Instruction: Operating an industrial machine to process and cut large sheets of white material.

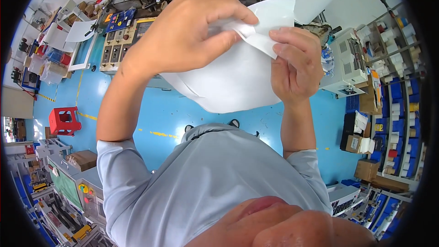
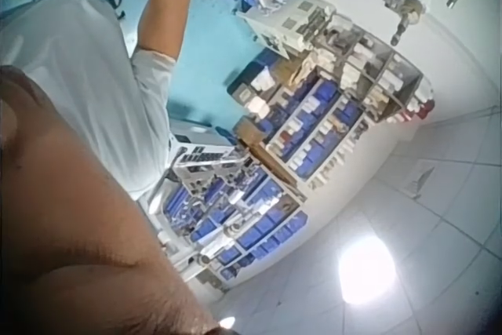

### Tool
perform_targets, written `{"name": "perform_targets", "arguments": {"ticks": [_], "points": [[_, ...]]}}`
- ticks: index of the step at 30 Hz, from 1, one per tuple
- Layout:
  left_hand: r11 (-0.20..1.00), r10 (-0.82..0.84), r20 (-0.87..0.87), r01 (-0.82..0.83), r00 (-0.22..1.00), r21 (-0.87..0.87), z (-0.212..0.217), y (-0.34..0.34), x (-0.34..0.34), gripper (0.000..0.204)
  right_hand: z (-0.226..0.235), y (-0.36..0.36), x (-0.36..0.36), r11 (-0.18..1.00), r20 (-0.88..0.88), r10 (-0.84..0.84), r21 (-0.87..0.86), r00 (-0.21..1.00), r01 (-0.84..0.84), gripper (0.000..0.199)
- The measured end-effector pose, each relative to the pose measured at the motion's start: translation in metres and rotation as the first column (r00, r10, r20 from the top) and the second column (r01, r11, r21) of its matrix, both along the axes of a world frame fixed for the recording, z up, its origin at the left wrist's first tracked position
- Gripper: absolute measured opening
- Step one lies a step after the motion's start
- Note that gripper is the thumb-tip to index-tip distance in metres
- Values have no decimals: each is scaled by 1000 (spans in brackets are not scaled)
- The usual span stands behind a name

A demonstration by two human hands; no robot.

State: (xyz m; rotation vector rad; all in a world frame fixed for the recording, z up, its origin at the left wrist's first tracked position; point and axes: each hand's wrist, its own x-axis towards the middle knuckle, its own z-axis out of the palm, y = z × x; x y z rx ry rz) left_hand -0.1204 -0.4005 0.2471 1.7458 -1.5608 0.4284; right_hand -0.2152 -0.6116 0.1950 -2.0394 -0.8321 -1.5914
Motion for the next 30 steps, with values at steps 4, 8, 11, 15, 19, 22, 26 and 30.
{"name": "perform_targets", "arguments": {"ticks": [4, 8, 11, 15, 19, 22, 26, 30], "points": [[990, -143, -340, 134, 930, -49, 1, 4, 4, 23, -6, 0, -8, 999, -20, -13, -52, 1000, 12, 33], [997, -70, -575, 76, 815, -14, 1, 4, 4, 21, -13, 1, -11, 998, 2, 9, -60, 1000, -9, 32], [997, -71, -598, 57, 798, -42, 1, 0, 3, 21, -17, 0, -17, 995, 3, -26, -95, 1000, 26, 31], [997, -79, -576, 55, 814, -59, 3, -2, 4, 20, -27, 1, -22, 993, 31, -47, -104, 998, 50, 32], [999, -21, -571, 41, 821, 21, 5, 0, 9, 20, -37, 4, -20, 999, 66, -18, -35, 998, 20, 34], [999, -20, -572, 44, 820, 29, 4, 0, 12, 20, -39, 3, -21, 986, 169, -140, -60, 975, 152, 35], [998, -28, -505, 56, 863, 39, 4, -1, 13, 19, -39, -1, -23, 982, 107, -187, 1, 977, 188, 43], [993, -119, -543, 107, 831, -53, 3, -5, 6, 16, -40, -5, -12, 993, 73, -101, 63, 992, 97, 63]]}}
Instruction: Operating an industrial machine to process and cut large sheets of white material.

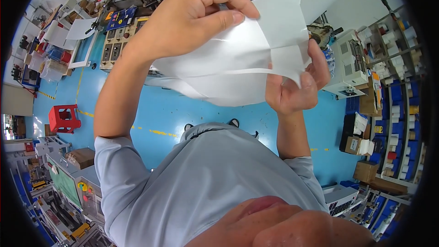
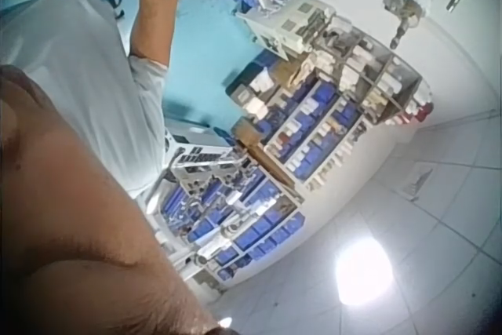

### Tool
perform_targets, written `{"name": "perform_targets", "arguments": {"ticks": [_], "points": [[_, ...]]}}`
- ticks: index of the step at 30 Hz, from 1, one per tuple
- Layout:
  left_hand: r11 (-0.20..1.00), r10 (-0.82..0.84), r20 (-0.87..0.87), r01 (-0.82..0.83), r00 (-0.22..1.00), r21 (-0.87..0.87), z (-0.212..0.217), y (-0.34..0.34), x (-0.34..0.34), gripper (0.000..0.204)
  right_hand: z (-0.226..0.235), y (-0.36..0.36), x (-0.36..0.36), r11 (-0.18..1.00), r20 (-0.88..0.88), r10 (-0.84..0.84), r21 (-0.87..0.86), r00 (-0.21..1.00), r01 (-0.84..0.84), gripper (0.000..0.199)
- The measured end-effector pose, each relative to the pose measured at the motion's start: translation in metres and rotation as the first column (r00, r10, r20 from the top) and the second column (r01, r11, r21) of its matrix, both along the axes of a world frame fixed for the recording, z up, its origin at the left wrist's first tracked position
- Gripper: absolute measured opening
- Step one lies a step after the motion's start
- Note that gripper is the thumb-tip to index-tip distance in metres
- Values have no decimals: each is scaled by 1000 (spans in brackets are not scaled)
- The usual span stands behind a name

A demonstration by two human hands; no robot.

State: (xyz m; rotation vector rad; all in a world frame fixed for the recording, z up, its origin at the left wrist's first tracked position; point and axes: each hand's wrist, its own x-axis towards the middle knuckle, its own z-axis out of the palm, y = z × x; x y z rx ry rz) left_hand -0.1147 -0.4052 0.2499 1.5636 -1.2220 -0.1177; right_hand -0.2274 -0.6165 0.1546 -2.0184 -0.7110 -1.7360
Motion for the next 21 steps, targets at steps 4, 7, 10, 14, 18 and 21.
{"name": "perform_targets", "arguments": {"ticks": [4, 7, 10, 14, 18, 21], "points": [[999, -22, -29, 23, 999, 34, 3, 4, -4, 16, 3, -1, 3, 991, -21, 103, 89, 994, -101, 73], [996, -56, -33, 58, 998, 72, 6, 8, -1, 19, 6, -4, -7, 996, -112, -22, 87, 993, 31, 77], [990, -141, -134, 140, 981, -15, 6, 4, -2, 15, 4, -9, -8, 994, -116, 33, 108, 993, -20, 77], [998, -50, 20, 50, 999, 31, 10, 4, 0, 15, -5, -15, -5, 925, -108, 272, 305, 956, -229, 55], [999, -14, 62, 17, 998, -50, 14, 3, -3, 17, -11, -19, -5, 796, -128, 443, 512, 887, -323, 38], [995, 20, 180, -2, 983, -95, 16, -1, -4, 18, -13, -18, -1, 745, -83, 467, 572, 880, -342, 26]]}}
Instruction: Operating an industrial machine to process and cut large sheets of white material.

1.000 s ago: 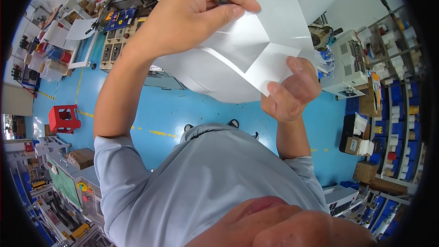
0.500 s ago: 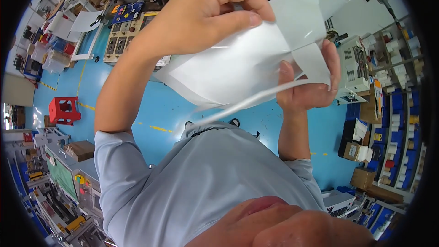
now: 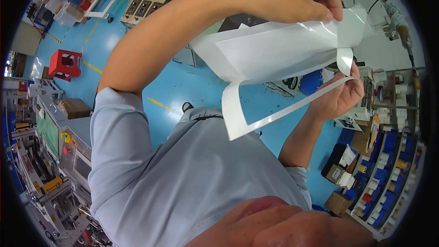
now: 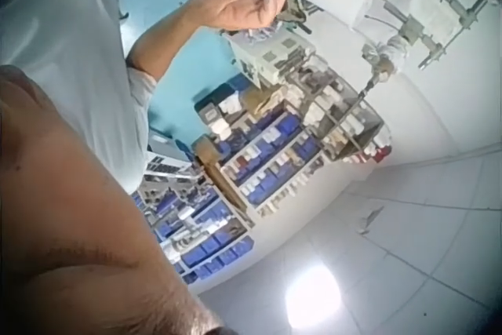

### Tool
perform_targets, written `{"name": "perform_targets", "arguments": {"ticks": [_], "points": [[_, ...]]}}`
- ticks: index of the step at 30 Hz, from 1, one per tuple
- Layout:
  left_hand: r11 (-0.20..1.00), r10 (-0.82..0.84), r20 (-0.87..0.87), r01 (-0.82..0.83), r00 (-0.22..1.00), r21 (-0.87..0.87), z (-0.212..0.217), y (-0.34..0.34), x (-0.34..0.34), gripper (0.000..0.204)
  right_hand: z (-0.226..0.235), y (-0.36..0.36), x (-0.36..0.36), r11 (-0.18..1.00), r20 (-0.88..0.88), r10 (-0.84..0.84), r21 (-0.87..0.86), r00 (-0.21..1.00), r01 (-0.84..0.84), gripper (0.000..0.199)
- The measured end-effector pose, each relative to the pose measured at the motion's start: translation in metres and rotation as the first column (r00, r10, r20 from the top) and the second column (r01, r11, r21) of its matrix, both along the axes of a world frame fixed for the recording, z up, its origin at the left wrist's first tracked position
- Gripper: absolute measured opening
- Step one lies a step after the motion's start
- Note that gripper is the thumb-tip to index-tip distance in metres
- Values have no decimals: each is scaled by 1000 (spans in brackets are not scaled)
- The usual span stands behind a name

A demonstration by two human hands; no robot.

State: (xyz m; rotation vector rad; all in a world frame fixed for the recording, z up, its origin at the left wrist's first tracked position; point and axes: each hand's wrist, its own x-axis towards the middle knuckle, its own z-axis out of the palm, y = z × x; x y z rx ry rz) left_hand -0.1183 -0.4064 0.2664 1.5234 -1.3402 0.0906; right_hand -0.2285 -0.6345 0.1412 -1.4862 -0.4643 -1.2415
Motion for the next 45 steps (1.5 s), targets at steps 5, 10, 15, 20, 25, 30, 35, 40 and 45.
{"name": "perform_targets", "arguments": {"ticks": [5, 10, 15, 20, 25, 30, 35, 40, 45], "points": [[995, -50, -100, 57, 994, 76, 8, -3, 6, 18, 2, -1, 1, 985, 62, 60, 155, 996, -69, 15], [997, -25, -155, 35, 988, 66, -1, 2, 4, 17, 19, -3, 4, 974, 112, -182, -114, 977, 194, 26], [978, -157, -351, 194, 923, 72, -9, -3, 21, 15, 45, 1, 20, 951, 151, -38, -297, 988, 82, 61], [979, -154, -551, 203, 820, 29, -21, 2, 32, 21, 56, 4, 15, 944, -120, -55, -331, 991, 12, 67], [962, -275, -786, 161, 554, -223, -37, 24, 25, 27, 53, 1, 16, 959, -174, -179, -250, 968, 132, 63], [946, -258, -728, 318, 635, -58, -48, 42, 37, 37, 44, 0, 20, 977, -194, -122, -196, 974, 83, 58], [888, -27, -467, 236, 884, 395, -42, 54, 64, 21, 40, -8, 25, 923, -37, -173, -356, 984, 149, 48], [916, 62, -355, 88, 933, 391, -40, 55, 71, 23, 38, -15, 18, 876, 168, -89, -457, 982, 158, 43], [924, 24, -351, 114, 936, 366, -37, 54, 81, 23, 35, -16, 0, 834, 227, -156, -491, 961, 251, 40]]}}
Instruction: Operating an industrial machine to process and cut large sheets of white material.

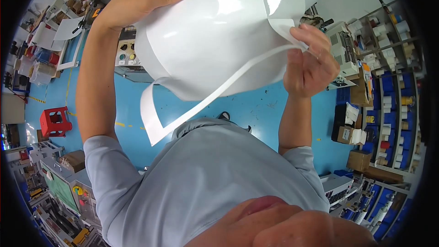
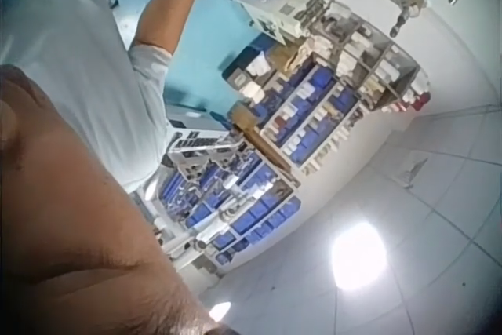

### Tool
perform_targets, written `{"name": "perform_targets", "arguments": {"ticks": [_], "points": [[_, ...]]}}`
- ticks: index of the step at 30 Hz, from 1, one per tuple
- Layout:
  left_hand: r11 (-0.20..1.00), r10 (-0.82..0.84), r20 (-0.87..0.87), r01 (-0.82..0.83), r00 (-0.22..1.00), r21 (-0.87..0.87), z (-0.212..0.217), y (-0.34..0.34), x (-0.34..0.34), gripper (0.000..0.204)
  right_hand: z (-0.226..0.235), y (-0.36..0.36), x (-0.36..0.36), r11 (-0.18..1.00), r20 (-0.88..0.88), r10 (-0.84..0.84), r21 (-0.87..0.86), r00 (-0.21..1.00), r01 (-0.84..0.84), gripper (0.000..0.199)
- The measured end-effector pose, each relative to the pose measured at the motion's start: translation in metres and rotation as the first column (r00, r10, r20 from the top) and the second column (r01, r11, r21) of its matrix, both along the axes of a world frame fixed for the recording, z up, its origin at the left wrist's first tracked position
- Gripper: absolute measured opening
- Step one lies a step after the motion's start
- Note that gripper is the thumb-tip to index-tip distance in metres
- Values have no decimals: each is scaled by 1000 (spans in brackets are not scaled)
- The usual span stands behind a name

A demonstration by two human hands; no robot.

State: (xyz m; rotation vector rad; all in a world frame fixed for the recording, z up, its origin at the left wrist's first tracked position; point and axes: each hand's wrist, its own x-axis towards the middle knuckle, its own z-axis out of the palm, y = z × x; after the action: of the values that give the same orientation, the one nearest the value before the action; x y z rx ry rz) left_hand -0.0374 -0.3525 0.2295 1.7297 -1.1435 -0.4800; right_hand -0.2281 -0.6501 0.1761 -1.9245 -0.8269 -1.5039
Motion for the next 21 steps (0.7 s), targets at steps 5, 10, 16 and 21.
{"name": "perform_targets", "arguments": {"ticks": [5, 10, 16, 21], "points": [[997, 19, -56, -23, 998, -73, 5, -2, 7, 19, -8, -4, -18, 998, 10, -48, -32, 999, 48, 30], [991, 81, -110, -92, 991, -100, 7, -8, 8, 17, -26, -4, -27, 995, 12, -59, 81, 998, 57, 36], [985, 95, -130, -112, 987, -128, 7, -11, 9, 16, -39, -8, -38, 986, -13, -134, 101, 991, 135, 29], [985, 73, -148, -94, 986, -144, 9, -19, 7, 16, -47, -1, -37, 955, -27, -190, 228, 981, 191, 36]]}}
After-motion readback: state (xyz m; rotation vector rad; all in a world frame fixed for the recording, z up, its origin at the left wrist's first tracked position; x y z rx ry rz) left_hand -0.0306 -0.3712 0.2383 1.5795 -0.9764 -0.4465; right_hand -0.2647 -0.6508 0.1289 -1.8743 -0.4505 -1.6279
